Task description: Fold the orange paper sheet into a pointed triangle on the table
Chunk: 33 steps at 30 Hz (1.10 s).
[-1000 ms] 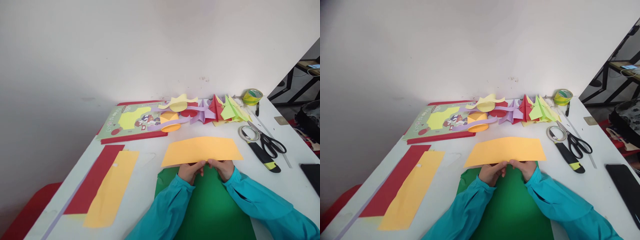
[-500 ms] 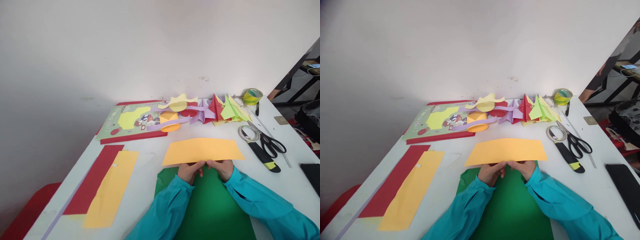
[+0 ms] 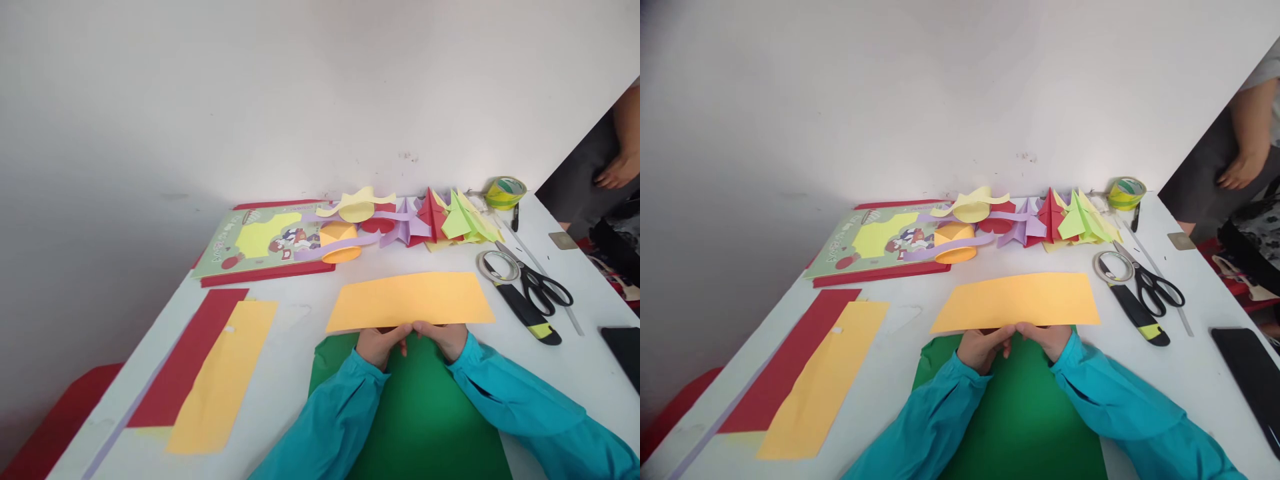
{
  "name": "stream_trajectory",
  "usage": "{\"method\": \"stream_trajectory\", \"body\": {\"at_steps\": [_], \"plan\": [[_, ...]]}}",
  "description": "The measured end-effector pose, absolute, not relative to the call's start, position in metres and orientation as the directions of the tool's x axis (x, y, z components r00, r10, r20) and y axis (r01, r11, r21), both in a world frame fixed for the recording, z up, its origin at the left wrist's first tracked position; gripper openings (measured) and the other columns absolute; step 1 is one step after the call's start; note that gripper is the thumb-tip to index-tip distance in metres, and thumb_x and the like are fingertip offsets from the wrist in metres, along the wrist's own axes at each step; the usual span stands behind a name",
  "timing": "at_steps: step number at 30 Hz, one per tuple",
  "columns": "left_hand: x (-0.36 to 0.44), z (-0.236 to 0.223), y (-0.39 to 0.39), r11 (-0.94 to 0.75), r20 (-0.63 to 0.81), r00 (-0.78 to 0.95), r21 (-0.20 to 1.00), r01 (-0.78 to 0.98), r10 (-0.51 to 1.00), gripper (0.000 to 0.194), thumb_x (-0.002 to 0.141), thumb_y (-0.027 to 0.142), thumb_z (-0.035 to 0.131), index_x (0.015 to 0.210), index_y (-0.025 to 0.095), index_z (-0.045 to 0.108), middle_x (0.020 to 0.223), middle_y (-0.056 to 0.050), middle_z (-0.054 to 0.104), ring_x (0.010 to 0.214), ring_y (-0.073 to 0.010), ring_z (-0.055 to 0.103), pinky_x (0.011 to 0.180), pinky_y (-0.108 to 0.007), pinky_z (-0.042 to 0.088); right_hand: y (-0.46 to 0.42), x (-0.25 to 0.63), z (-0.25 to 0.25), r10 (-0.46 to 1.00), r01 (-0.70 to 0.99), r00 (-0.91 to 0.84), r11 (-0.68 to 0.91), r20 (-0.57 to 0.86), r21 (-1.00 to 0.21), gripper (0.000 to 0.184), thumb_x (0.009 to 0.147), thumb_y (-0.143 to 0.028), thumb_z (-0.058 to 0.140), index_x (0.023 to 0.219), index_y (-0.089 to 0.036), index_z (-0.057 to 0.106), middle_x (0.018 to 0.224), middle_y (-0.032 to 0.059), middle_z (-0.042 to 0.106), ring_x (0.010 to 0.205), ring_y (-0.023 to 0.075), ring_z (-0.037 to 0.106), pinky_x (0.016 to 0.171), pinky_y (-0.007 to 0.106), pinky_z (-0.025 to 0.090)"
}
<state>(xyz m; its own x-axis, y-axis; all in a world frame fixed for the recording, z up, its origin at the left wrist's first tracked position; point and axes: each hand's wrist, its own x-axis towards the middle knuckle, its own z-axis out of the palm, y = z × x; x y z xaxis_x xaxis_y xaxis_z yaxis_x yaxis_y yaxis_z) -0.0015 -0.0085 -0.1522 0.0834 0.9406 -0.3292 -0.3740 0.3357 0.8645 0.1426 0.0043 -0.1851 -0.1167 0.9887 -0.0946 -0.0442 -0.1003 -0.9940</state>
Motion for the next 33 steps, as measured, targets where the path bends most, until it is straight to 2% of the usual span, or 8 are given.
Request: {"method": "stream_trajectory", "body": {"at_steps": [10,17,25,33], "plan": [[-0.0023,-0.1483,-0.0084,0.349,-0.332,0.111,0.864,-0.362,0.937,0.035,0.053,0.042,0.082,0.061,0.013,0.063,0.050,0.001,0.056,0.042,-0.0082,0.045,0.035,-0.021,0.038,0.0050,0.1428,-0.1884,0.991,-0.038,-0.114,-0.077,-0.072,-0.996,0.038,0.064,-0.054,0.074,0.054,-0.020,0.059,0.059,0.0012,0.064,0.057,0.0168,0.059,0.056,0.033,0.051],[-0.0032,-0.1497,-0.0087,0.360,-0.344,0.111,0.862,-0.355,0.932,0.038,0.051,0.043,0.083,0.060,0.013,0.062,0.045,0.004,0.050,0.038,-0.0071,0.043,0.033,-0.020,0.036,0.0043,0.1455,-0.1926,0.997,-0.001,-0.078,-0.025,-0.025,-1.000,0.034,0.065,-0.050,0.075,0.054,-0.022,0.060,0.061,0.0007,0.064,0.059,0.0172,0.058,0.070,0.038,0.052],[-0.0081,-0.1527,-0.0058,0.371,-0.362,0.097,0.850,-0.373,0.927,0.040,0.050,0.042,0.084,0.065,0.012,0.062,0.044,0.005,0.049,0.036,-0.0063,0.042,0.031,-0.019,0.033,0.0062,0.1454,-0.1902,0.997,-0.032,-0.071,-0.034,-0.031,-0.999,0.034,0.066,-0.051,0.075,0.056,-0.021,0.061,0.061,0.0011,0.065,0.059,0.0180,0.059,0.062,0.036,0.051],[-0.0100,-0.1527,-0.0051,0.383,-0.370,0.109,0.841,-0.382,0.923,0.038,0.050,0.039,0.084,0.064,0.012,0.062,0.044,0.005,0.050,0.036,-0.0063,0.042,0.031,-0.019,0.033,0.0064,0.1458,-0.1930,0.996,-0.059,-0.087,-0.026,-0.021,-0.998,0.032,0.066,-0.052,0.074,0.058,-0.023,0.062,0.060,-0.0001,0.064,0.063,0.0190,0.060,0.070,0.039,0.052]]}}
